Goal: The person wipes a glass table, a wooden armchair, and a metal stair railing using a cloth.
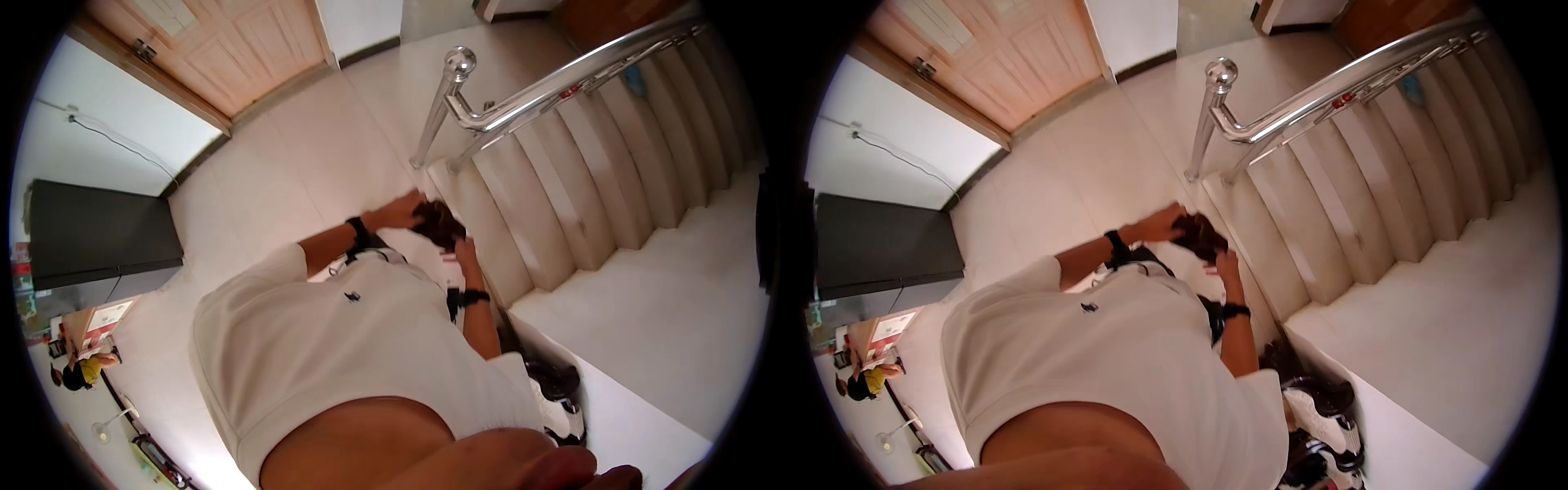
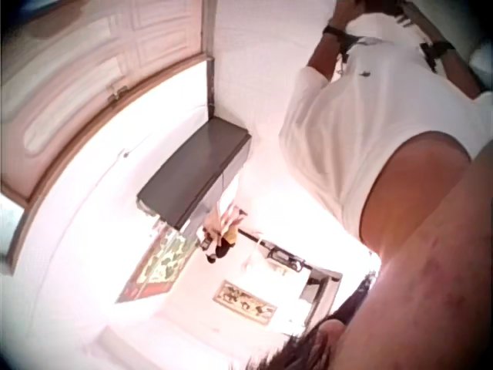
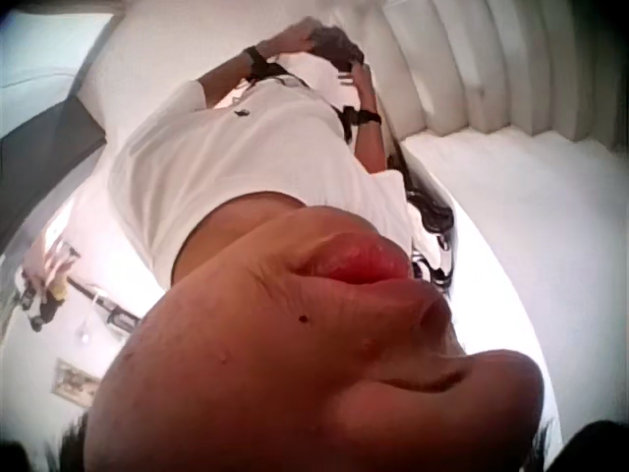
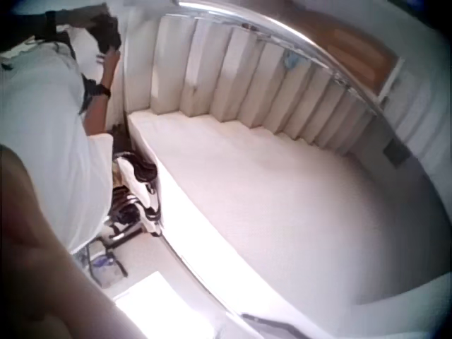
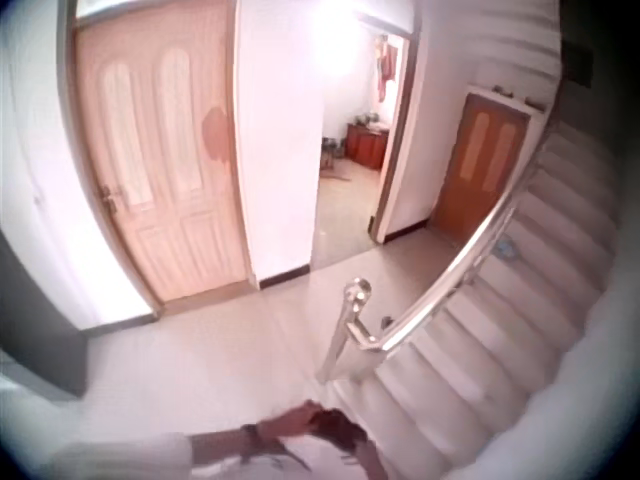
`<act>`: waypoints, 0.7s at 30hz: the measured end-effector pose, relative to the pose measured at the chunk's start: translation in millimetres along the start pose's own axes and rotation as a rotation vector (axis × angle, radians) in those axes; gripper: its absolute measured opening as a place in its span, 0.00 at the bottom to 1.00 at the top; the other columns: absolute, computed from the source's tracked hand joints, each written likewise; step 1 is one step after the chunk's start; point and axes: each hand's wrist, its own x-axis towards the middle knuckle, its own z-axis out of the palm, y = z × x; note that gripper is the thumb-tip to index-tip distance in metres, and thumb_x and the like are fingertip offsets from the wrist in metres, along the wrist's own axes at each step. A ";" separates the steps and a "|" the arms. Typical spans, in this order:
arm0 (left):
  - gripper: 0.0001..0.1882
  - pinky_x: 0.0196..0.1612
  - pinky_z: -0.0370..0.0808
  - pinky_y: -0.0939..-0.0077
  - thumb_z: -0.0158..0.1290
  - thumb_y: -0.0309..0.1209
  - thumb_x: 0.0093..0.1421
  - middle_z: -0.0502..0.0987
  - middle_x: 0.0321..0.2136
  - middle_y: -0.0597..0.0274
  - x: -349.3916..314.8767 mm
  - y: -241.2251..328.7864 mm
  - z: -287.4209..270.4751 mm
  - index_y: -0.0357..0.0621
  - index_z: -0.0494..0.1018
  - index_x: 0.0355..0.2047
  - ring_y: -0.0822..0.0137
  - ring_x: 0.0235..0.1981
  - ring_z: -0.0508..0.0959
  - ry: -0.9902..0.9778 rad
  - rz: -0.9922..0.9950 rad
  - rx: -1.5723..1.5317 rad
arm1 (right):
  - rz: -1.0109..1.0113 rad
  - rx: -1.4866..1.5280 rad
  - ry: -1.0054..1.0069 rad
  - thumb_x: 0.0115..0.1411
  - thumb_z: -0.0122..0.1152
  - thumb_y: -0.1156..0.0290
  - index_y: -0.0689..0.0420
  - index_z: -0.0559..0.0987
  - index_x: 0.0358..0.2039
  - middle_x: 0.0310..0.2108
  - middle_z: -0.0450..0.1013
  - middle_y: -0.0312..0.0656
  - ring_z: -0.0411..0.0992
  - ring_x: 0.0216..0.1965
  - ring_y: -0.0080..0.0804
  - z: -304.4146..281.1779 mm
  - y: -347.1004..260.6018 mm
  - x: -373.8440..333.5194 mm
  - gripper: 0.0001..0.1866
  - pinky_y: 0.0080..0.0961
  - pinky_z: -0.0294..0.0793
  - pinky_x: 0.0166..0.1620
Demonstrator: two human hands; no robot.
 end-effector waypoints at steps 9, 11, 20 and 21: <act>0.11 0.32 0.72 0.54 0.48 0.28 0.55 0.77 0.24 0.49 37.1 -27.8 -179.9 0.46 0.62 0.38 0.49 0.27 0.79 -0.131 -0.269 0.111 | -0.404 -0.462 -0.072 0.65 0.51 0.50 0.69 0.76 0.22 0.16 0.74 0.50 0.78 0.21 0.39 87.4 -201.0 -100.9 0.30 0.34 0.75 0.31; 0.08 0.27 0.72 0.61 0.45 0.24 0.56 0.76 0.19 0.52 55.7 -20.8 -202.1 0.45 0.59 0.36 0.56 0.20 0.78 -0.051 -0.170 -0.163 | -0.375 -0.261 0.014 0.66 0.53 0.53 0.69 0.77 0.28 0.19 0.75 0.46 0.78 0.26 0.32 85.5 -208.4 -93.8 0.26 0.29 0.74 0.34; 0.13 0.30 0.75 0.72 0.37 0.17 0.58 0.76 0.24 0.54 121.9 5.6 -267.0 0.45 0.57 0.43 0.66 0.23 0.80 0.135 -0.189 -0.618 | -0.967 0.176 0.605 0.65 0.55 0.68 0.69 0.71 0.48 0.46 0.72 0.45 0.69 0.45 0.30 107.6 -290.2 43.4 0.18 0.25 0.68 0.50; 0.13 0.32 0.76 0.72 0.38 0.17 0.60 0.77 0.26 0.54 137.5 3.7 -275.9 0.44 0.56 0.43 0.66 0.25 0.80 0.076 -0.236 -0.542 | -0.998 0.188 0.628 0.65 0.55 0.69 0.69 0.71 0.47 0.44 0.71 0.47 0.69 0.45 0.35 113.1 -301.2 59.1 0.16 0.29 0.67 0.51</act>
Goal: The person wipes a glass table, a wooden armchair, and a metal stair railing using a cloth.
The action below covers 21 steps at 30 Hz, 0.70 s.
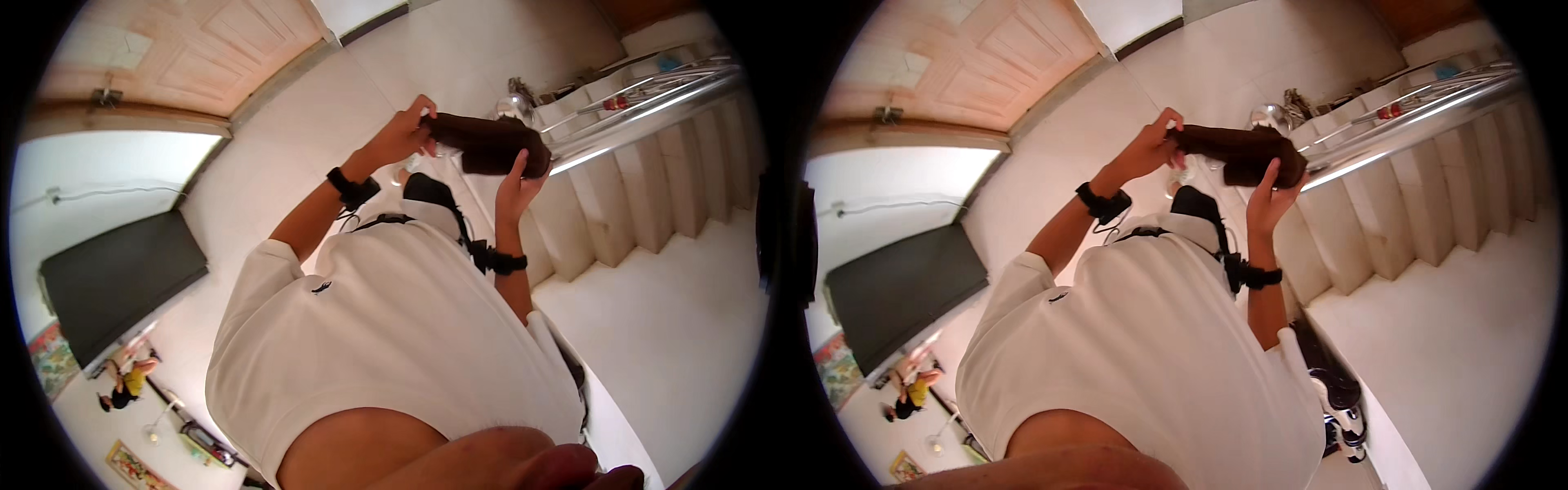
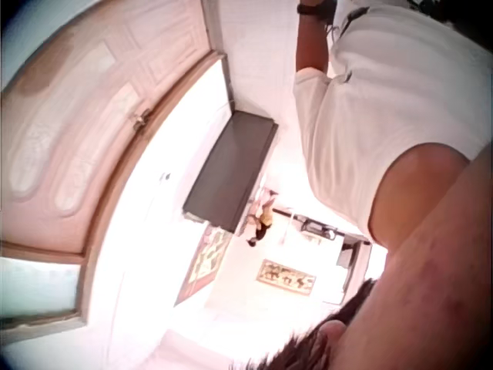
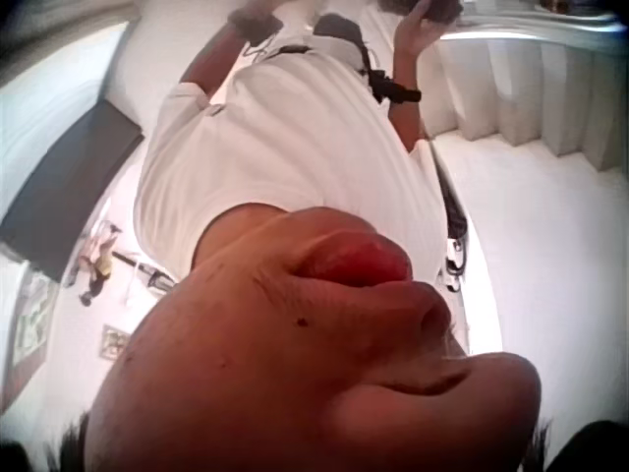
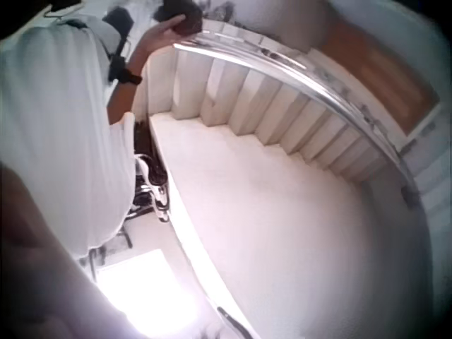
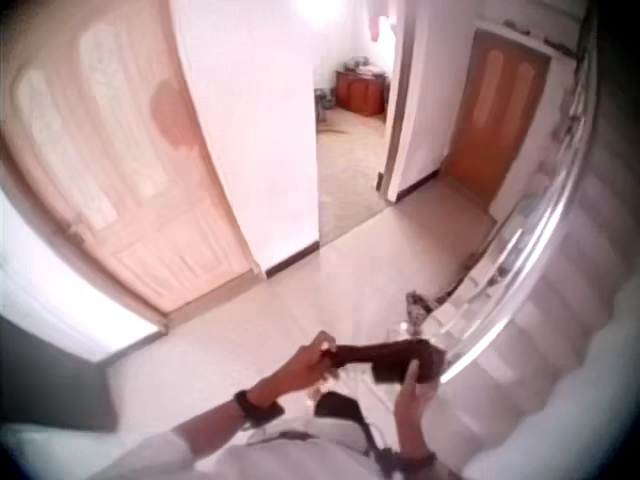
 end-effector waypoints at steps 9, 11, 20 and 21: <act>0.37 0.58 0.65 0.62 0.59 0.32 0.58 0.59 0.56 0.46 114.4 25.9 17.9 0.44 0.48 0.60 0.52 0.55 0.68 -0.515 0.233 0.346 | 0.156 -0.150 -0.098 0.69 0.42 0.63 0.67 0.74 0.45 0.41 0.74 0.55 0.72 0.42 0.50 35.1 32.2 52.5 0.19 0.38 0.69 0.47; 0.49 0.58 0.67 0.60 0.63 0.35 0.53 0.57 0.58 0.43 126.4 42.7 30.3 0.45 0.41 0.66 0.45 0.55 0.67 -0.545 0.381 0.529 | 0.294 -0.197 -0.073 0.68 0.42 0.66 0.68 0.75 0.43 0.35 0.76 0.53 0.74 0.38 0.43 34.7 31.9 55.7 0.18 0.31 0.71 0.45; 0.47 0.52 0.72 0.56 0.62 0.48 0.50 0.66 0.52 0.39 227.8 82.7 63.6 0.49 0.52 0.66 0.40 0.49 0.72 -1.246 0.257 0.788 | 0.416 -0.469 0.078 0.62 0.47 0.68 0.65 0.76 0.41 0.35 0.75 0.59 0.74 0.38 0.57 23.1 78.3 42.3 0.15 0.45 0.73 0.41; 0.45 0.51 0.72 0.57 0.60 0.50 0.51 0.69 0.50 0.39 235.5 79.9 74.0 0.47 0.55 0.64 0.41 0.48 0.73 -1.359 0.250 0.867 | 0.435 -0.592 0.063 0.61 0.49 0.68 0.64 0.76 0.39 0.34 0.75 0.59 0.73 0.37 0.59 21.3 90.3 33.3 0.14 0.48 0.72 0.40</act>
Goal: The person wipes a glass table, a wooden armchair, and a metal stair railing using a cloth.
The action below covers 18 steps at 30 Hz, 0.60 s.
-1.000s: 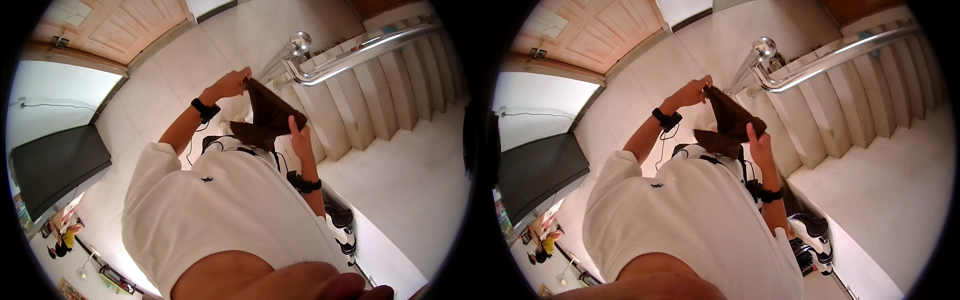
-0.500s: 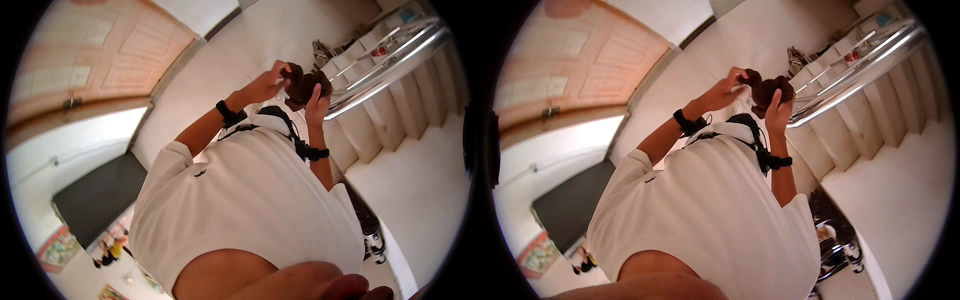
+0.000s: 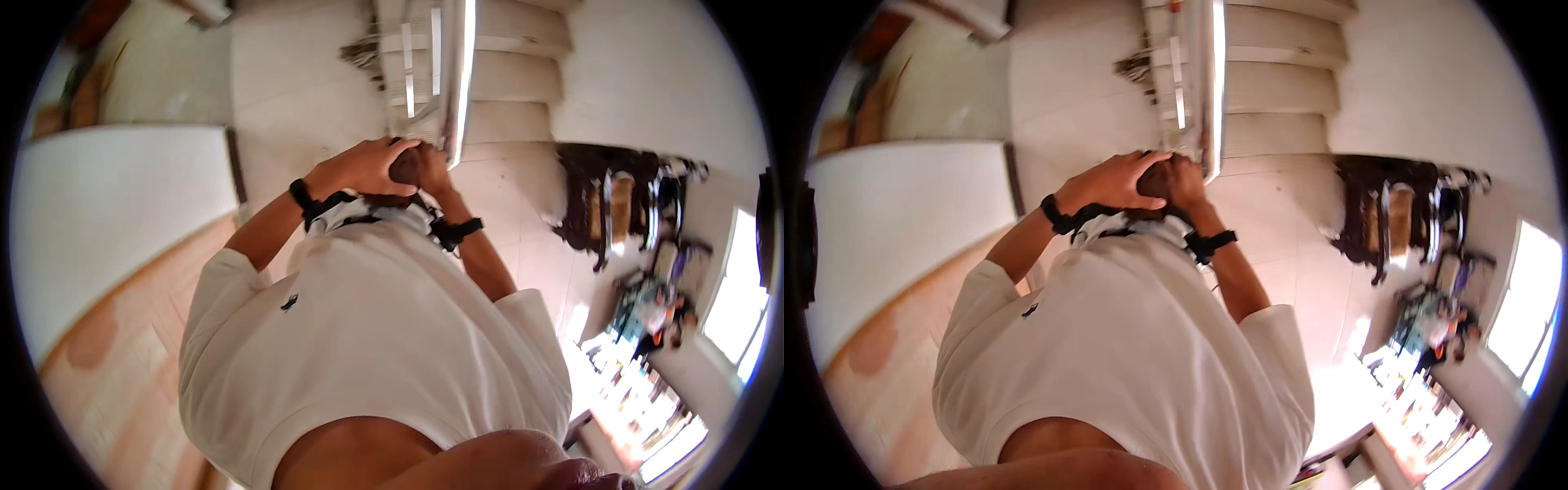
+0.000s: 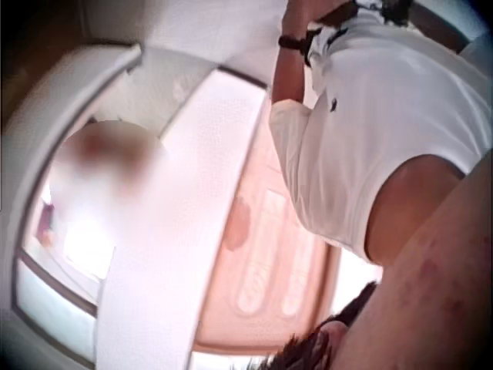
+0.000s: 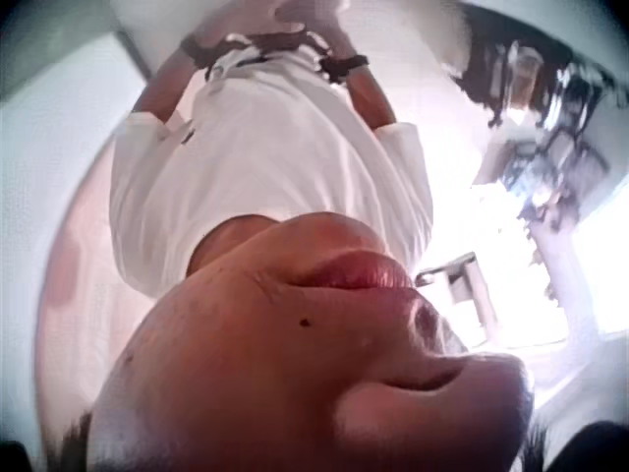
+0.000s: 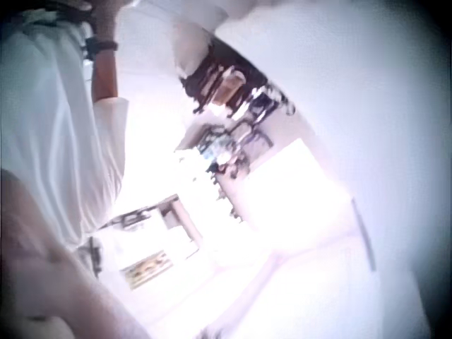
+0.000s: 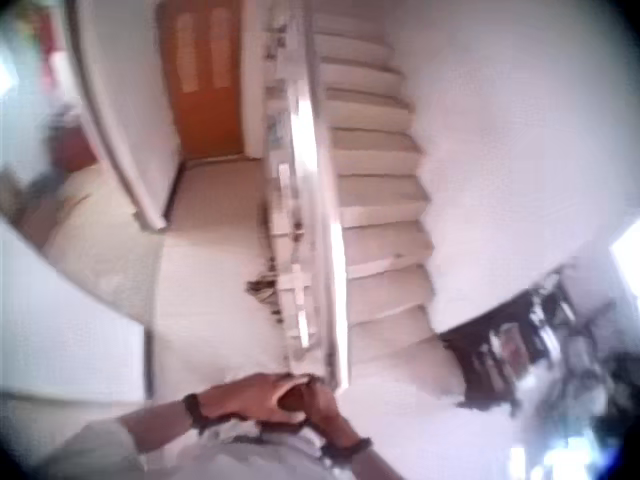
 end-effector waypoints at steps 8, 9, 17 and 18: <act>0.20 0.45 0.74 0.57 0.49 0.42 0.60 0.80 0.35 0.46 62.8 -22.2 -12.3 0.46 0.72 0.49 0.45 0.37 0.78 -0.238 0.338 0.103 | 0.603 0.322 0.457 0.64 0.51 0.49 0.65 0.78 0.37 0.28 0.77 0.53 0.76 0.32 0.47 20.9 -16.1 -66.0 0.26 0.37 0.72 0.36; 0.18 0.43 0.75 0.56 0.48 0.41 0.61 0.80 0.34 0.47 71.0 -23.7 -4.9 0.47 0.74 0.46 0.45 0.36 0.79 -0.220 0.425 0.121 | 0.574 0.696 0.537 0.65 0.48 0.47 0.62 0.78 0.42 0.36 0.78 0.43 0.76 0.36 0.35 31.7 -13.0 -91.2 0.27 0.32 0.72 0.39; 0.10 0.33 0.76 0.53 0.49 0.37 0.59 0.78 0.25 0.47 111.2 -73.6 42.7 0.44 0.73 0.31 0.44 0.28 0.78 -0.055 0.546 0.269 | 0.518 0.717 0.846 0.58 0.58 0.72 0.54 0.61 0.58 0.59 0.59 0.43 0.64 0.58 0.34 98.8 -114.4 -128.9 0.28 0.40 0.69 0.55; 0.09 0.32 0.76 0.53 0.49 0.36 0.59 0.78 0.25 0.47 106.5 -76.2 43.2 0.44 0.72 0.31 0.45 0.28 0.79 -0.059 0.533 0.336 | 0.529 0.713 0.849 0.58 0.58 0.72 0.54 0.61 0.58 0.59 0.59 0.43 0.64 0.58 0.34 88.3 -139.6 -116.5 0.28 0.40 0.69 0.55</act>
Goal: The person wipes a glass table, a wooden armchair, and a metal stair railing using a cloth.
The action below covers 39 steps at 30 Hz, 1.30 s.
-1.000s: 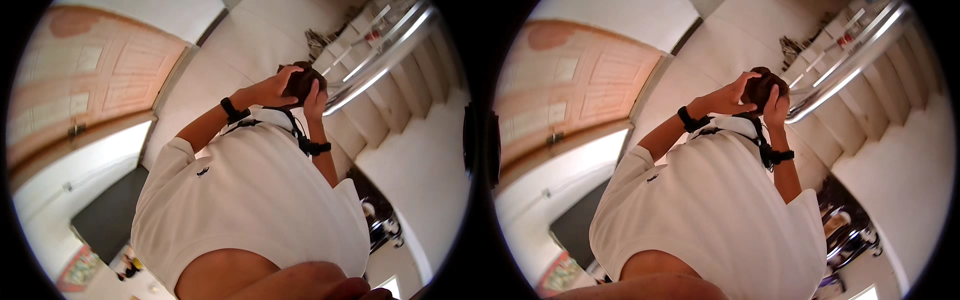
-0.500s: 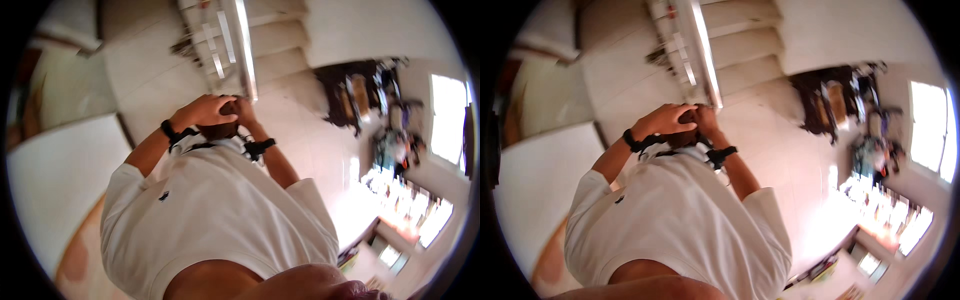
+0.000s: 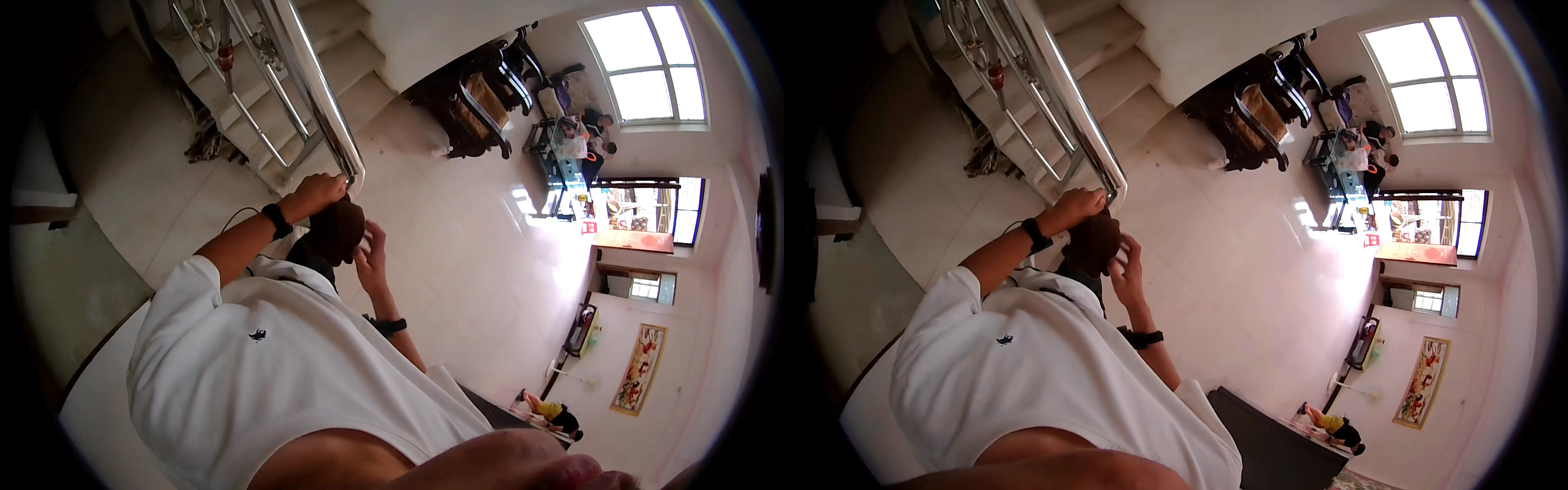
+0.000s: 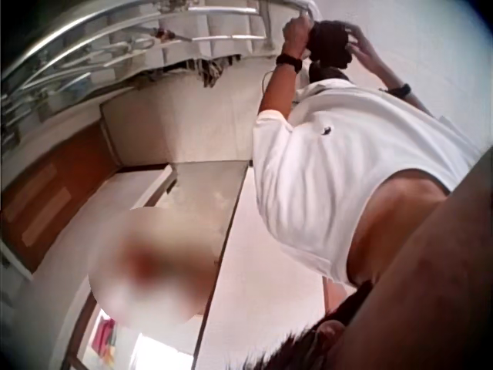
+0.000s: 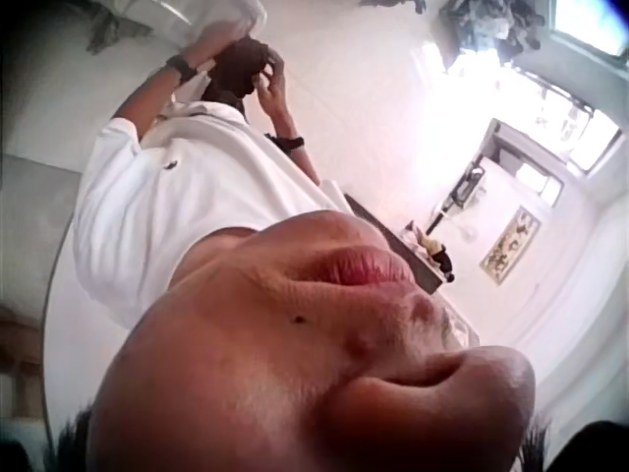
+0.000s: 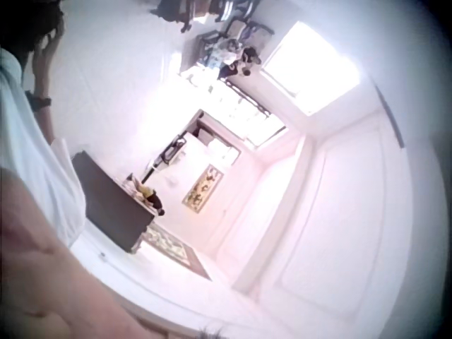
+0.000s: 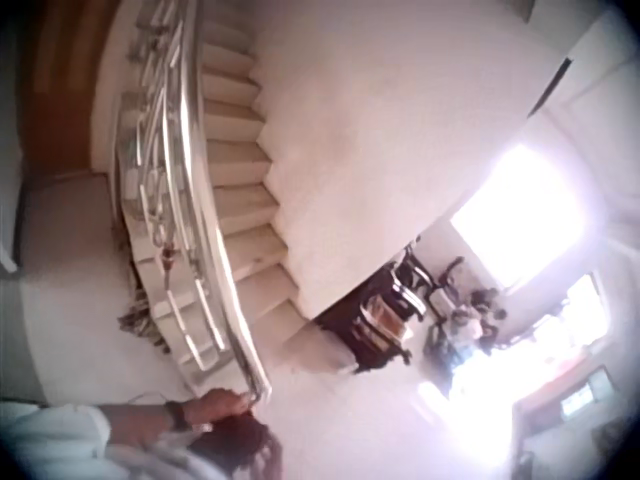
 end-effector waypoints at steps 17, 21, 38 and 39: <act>0.15 0.38 0.73 0.65 0.50 0.37 0.64 0.76 0.36 0.55 -154.5 127.0 -350.8 0.41 0.71 0.45 0.59 0.37 0.77 0.634 1.124 -0.259 | -0.198 -1.127 0.257 0.54 0.60 0.48 0.55 0.72 0.52 0.59 0.62 0.56 0.60 0.60 0.55 60.2 -75.2 59.6 0.31 0.58 0.52 0.61; 0.16 0.41 0.72 0.64 0.50 0.38 0.63 0.74 0.39 0.54 -175.2 140.6 -361.3 0.41 0.70 0.46 0.58 0.40 0.76 0.533 1.322 -0.188 | -0.362 -0.965 0.220 0.59 0.56 0.57 0.52 0.75 0.49 0.48 0.72 0.48 0.71 0.46 0.51 57.1 -83.8 61.6 0.20 0.44 0.68 0.48; 0.23 0.51 0.66 0.61 0.53 0.40 0.61 0.68 0.49 0.50 -155.0 129.8 -359.3 0.42 0.65 0.52 0.55 0.51 0.69 0.315 1.424 -0.113 | -0.119 -1.231 0.268 0.46 0.66 0.52 0.61 0.74 0.43 0.38 0.74 0.53 0.74 0.41 0.51 72.3 -89.6 54.0 0.30 0.42 0.74 0.45; 0.24 0.52 0.66 0.61 0.53 0.40 0.61 0.67 0.50 0.50 -152.8 130.6 -360.4 0.42 0.65 0.53 0.55 0.51 0.68 0.322 1.422 -0.113 | -0.083 -1.141 0.211 0.47 0.64 0.52 0.59 0.76 0.40 0.36 0.75 0.53 0.75 0.39 0.51 69.1 -95.5 61.4 0.26 0.41 0.75 0.43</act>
